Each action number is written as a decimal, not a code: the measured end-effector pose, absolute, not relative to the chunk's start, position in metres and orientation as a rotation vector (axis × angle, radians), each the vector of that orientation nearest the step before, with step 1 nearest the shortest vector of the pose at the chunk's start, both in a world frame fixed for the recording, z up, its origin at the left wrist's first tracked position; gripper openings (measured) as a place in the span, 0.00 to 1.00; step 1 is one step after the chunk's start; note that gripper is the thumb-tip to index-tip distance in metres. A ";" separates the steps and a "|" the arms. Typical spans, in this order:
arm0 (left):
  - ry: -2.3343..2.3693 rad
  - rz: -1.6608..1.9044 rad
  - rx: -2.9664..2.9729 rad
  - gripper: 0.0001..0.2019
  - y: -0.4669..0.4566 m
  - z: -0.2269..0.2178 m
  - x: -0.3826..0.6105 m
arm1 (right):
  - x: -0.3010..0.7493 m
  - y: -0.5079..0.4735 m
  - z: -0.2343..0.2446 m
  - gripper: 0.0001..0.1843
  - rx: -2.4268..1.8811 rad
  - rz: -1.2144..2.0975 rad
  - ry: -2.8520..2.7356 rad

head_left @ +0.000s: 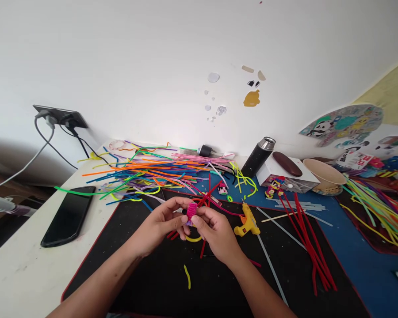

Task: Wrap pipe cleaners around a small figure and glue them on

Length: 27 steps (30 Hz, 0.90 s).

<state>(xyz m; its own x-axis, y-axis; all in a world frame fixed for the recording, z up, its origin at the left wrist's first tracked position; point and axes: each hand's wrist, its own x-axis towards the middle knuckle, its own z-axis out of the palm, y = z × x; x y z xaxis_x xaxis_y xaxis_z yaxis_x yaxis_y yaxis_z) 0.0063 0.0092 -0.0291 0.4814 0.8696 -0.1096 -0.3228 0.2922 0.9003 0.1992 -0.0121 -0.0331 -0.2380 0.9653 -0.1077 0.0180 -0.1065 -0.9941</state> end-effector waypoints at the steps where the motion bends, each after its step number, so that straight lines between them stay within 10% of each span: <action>1: 0.687 0.890 0.940 0.16 0.009 -0.030 0.007 | 0.199 -0.012 -0.033 0.20 -1.165 1.471 -1.331; 27: 0.632 0.934 0.762 0.21 0.016 -0.040 0.005 | 0.192 -0.006 -0.041 0.23 -1.089 1.536 -1.336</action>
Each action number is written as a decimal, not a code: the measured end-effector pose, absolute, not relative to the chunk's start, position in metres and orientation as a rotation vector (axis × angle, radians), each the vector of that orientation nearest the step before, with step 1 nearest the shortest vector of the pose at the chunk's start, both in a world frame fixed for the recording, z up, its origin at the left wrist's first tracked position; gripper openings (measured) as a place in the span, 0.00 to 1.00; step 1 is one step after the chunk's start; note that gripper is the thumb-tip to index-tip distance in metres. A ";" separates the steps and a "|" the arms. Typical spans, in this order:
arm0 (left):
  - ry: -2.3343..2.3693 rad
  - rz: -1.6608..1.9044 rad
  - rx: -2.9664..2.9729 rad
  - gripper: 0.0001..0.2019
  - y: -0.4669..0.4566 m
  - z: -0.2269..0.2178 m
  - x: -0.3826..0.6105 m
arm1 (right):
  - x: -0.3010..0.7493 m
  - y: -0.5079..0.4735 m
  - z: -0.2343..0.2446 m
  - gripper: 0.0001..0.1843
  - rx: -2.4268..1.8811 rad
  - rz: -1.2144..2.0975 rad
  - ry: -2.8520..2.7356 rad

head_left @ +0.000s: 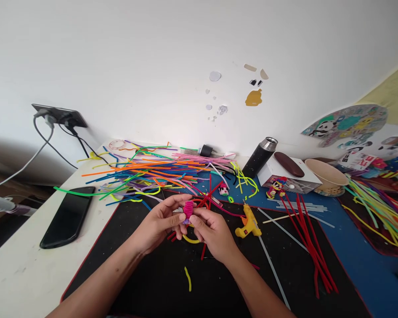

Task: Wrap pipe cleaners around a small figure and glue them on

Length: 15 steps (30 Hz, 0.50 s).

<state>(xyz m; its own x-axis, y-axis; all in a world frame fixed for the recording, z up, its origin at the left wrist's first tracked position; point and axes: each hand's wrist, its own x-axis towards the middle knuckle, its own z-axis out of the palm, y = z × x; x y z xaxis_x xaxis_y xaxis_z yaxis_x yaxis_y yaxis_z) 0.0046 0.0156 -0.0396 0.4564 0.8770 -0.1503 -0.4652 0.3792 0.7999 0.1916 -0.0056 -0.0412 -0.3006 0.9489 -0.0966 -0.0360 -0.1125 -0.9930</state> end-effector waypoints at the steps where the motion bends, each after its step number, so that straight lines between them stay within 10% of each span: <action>1: 0.631 0.924 0.755 0.22 0.016 -0.040 0.004 | 0.191 -0.005 -0.042 0.23 -1.089 1.534 -1.341; 15: 0.597 0.931 0.601 0.21 0.017 -0.047 0.004 | 0.186 -0.004 -0.039 0.26 -1.087 1.608 -1.224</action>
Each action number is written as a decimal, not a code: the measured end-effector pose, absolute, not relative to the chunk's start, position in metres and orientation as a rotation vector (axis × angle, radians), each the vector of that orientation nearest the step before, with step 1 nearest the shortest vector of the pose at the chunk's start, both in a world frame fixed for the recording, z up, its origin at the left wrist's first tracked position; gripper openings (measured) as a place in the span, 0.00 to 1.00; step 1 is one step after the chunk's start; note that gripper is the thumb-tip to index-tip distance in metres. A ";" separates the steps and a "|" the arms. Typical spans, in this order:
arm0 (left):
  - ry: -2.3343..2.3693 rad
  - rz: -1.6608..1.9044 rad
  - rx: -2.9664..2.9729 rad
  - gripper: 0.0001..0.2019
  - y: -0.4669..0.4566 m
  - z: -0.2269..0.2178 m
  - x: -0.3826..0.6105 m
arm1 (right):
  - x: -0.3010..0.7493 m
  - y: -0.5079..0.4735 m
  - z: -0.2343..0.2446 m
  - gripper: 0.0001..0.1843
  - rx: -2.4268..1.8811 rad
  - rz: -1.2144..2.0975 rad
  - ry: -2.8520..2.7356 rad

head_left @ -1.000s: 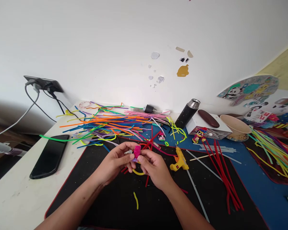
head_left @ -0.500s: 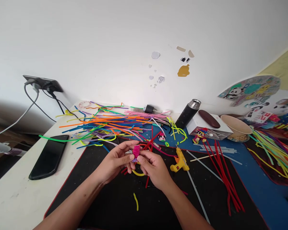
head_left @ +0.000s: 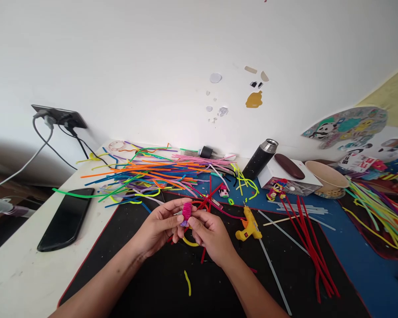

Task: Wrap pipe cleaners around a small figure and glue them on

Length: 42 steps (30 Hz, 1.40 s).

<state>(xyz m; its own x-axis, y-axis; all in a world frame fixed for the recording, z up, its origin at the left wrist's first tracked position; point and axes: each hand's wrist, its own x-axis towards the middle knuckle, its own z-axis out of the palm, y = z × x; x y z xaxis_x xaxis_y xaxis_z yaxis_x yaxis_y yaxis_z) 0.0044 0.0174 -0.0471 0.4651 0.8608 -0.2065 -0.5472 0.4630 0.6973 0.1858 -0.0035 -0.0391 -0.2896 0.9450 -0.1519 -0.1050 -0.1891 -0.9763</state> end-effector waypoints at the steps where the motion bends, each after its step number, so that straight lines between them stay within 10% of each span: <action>1: 0.591 0.933 0.589 0.21 0.017 -0.047 0.005 | 0.185 -0.004 -0.039 0.26 -1.083 1.612 -1.210; 42: 0.436 0.970 0.461 0.22 0.002 -0.049 0.014 | 0.174 -0.019 -0.050 0.24 -0.934 1.781 -0.875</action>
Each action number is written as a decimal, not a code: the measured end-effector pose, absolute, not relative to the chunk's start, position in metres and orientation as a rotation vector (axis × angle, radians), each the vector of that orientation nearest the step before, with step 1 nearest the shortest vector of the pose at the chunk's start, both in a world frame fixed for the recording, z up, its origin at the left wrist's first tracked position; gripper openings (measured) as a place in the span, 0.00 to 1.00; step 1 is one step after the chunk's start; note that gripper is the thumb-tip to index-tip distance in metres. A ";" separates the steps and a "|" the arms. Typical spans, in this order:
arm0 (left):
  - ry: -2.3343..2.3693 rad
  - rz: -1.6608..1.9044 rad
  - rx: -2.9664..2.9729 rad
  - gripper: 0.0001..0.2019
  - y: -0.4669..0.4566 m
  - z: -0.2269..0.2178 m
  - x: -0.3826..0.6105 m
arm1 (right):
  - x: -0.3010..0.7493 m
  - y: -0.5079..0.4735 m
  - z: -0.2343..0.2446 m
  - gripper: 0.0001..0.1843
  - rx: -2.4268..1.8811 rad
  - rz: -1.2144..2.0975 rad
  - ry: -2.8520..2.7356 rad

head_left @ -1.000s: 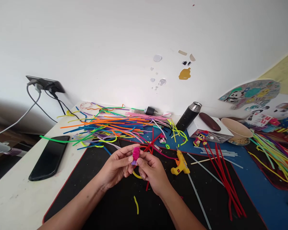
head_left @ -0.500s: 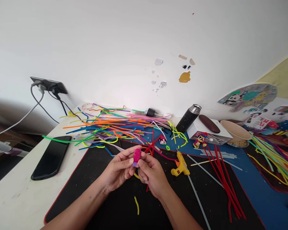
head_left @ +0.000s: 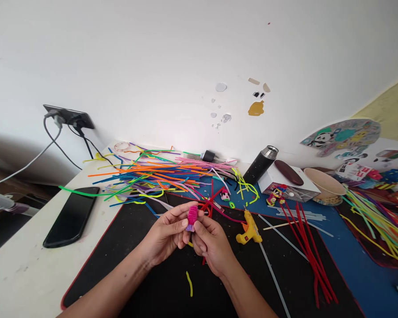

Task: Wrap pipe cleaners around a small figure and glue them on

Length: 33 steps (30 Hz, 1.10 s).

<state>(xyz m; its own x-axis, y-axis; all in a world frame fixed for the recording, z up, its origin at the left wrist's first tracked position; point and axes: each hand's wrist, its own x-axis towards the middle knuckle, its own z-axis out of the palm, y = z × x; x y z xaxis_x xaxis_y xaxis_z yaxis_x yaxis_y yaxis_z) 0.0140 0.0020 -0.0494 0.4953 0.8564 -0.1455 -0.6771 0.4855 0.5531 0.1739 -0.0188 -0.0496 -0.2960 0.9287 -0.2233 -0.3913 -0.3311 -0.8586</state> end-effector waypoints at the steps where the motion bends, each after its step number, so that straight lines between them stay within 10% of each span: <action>1: 0.442 0.966 0.464 0.22 0.002 -0.049 0.014 | 0.174 -0.019 -0.050 0.25 -0.941 1.779 -0.872; 33: 0.480 0.956 0.425 0.23 0.001 -0.056 0.016 | 0.177 -0.017 -0.066 0.25 -0.945 1.797 -0.848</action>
<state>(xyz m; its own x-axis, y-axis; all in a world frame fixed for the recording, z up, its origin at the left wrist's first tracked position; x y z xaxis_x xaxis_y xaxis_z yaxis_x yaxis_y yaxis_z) 0.0160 0.0006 -0.0565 0.4882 0.8497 -0.1993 -0.6672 0.5106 0.5423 0.1767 -0.0173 -0.0656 -0.2953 0.9232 -0.2461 -0.3972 -0.3529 -0.8472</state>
